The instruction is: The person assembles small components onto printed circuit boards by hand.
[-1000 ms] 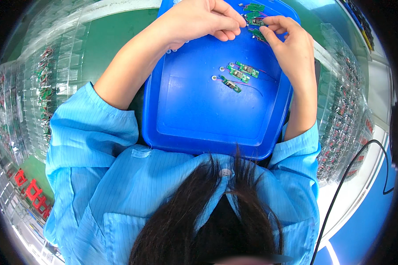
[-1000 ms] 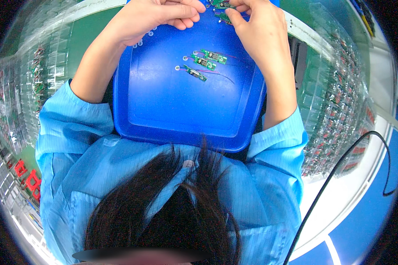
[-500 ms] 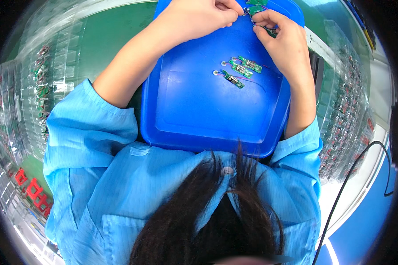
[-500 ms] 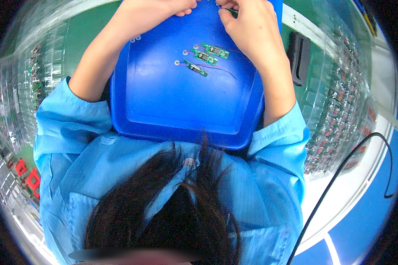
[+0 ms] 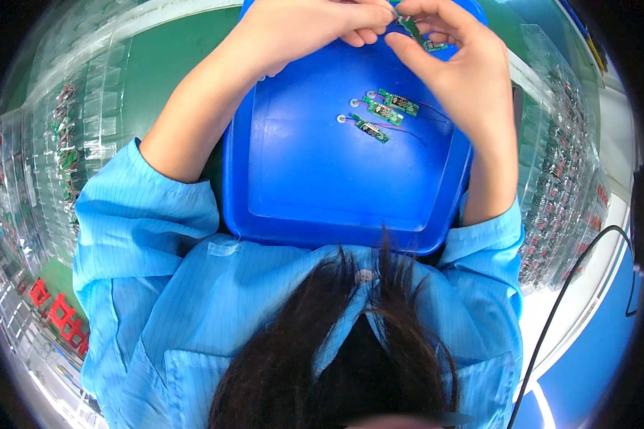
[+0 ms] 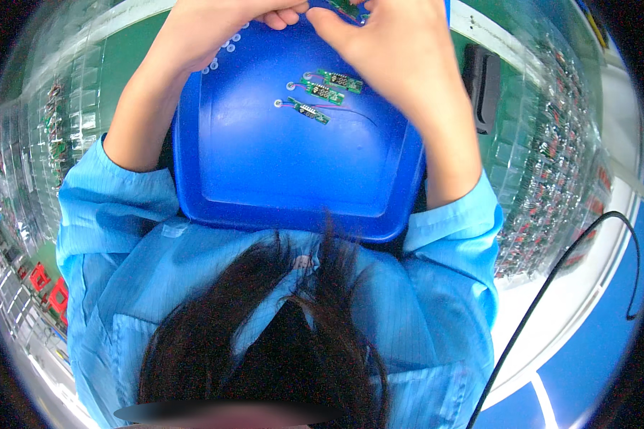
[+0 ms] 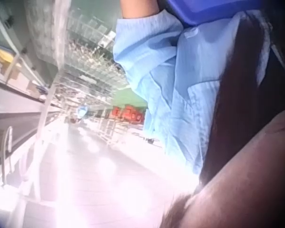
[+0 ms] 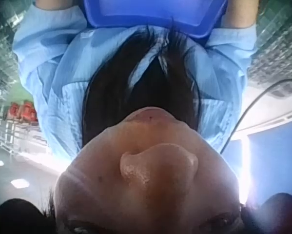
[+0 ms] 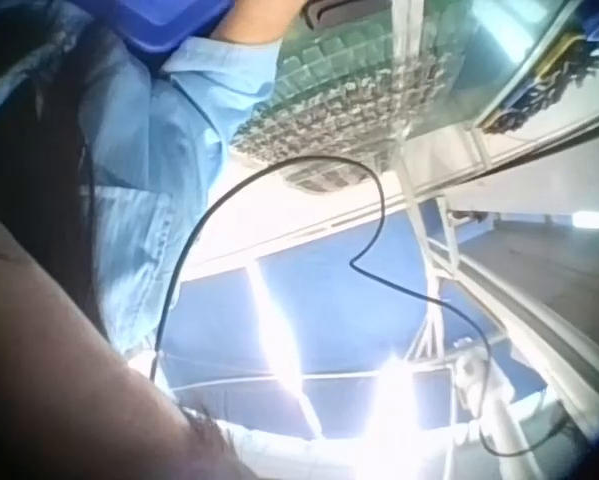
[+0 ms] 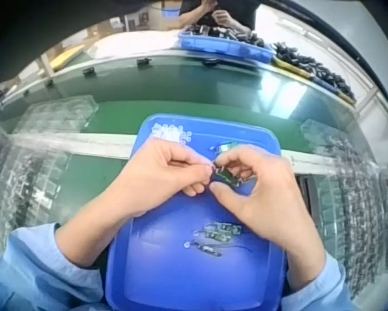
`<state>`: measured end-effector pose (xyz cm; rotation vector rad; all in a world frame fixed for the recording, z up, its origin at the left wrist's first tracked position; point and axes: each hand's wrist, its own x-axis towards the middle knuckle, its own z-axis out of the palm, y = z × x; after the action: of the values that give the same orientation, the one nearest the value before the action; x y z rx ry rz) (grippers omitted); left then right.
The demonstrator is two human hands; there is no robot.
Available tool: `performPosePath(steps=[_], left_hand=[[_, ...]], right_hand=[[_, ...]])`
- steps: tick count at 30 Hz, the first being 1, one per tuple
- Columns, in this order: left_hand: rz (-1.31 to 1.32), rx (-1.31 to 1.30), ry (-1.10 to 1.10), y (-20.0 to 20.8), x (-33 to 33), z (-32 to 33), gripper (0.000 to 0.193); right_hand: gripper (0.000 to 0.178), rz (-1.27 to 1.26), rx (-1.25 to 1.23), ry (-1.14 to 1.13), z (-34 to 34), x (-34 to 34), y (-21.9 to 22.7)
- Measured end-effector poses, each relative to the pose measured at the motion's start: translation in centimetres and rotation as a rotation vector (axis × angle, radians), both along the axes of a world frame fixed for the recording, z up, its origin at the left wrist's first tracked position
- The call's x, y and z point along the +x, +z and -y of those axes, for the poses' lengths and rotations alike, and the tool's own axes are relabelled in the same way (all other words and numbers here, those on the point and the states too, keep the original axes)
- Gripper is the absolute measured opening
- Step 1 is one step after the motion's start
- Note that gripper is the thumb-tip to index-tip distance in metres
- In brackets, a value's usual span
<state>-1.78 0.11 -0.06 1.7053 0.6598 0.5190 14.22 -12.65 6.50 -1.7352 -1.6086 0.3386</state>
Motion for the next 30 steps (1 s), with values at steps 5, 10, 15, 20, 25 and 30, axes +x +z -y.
performPosePath(steps=[5, 10, 15, 20, 25, 30], left_hand=[[0.121, -0.395, -0.076, 1.0, 1.3, 0.7, 0.015], [0.067, -0.258, -0.011, 2.0, 1.5, 2.3, 0.014], [0.003, 0.093, 0.045, 4.0, 1.2, 3.9, 0.017], [0.014, 0.627, 0.015, 3.5, 1.1, 4.5, 0.017], [0.220, -0.172, -0.013, 1.5, 1.6, 3.0, 0.017], [0.398, -0.647, -0.123, 0.5, 1.3, 1.1, 0.021]], right_hand=[[0.015, -0.027, 0.021, 0.005, 0.0, 2.5, -3.6], [0.016, -0.540, -0.158, 0.097, -0.3, 4.3, -4.2], [0.012, -0.559, -0.173, 0.073, -0.5, 4.6, -4.7], [0.004, 0.041, 0.070, 0.002, -0.2, 2.9, -3.8], [0.007, 0.134, 0.302, -0.060, -0.2, 2.7, -3.5], [0.007, -0.578, -0.027, 0.056, -0.1, 3.8, -2.9]])
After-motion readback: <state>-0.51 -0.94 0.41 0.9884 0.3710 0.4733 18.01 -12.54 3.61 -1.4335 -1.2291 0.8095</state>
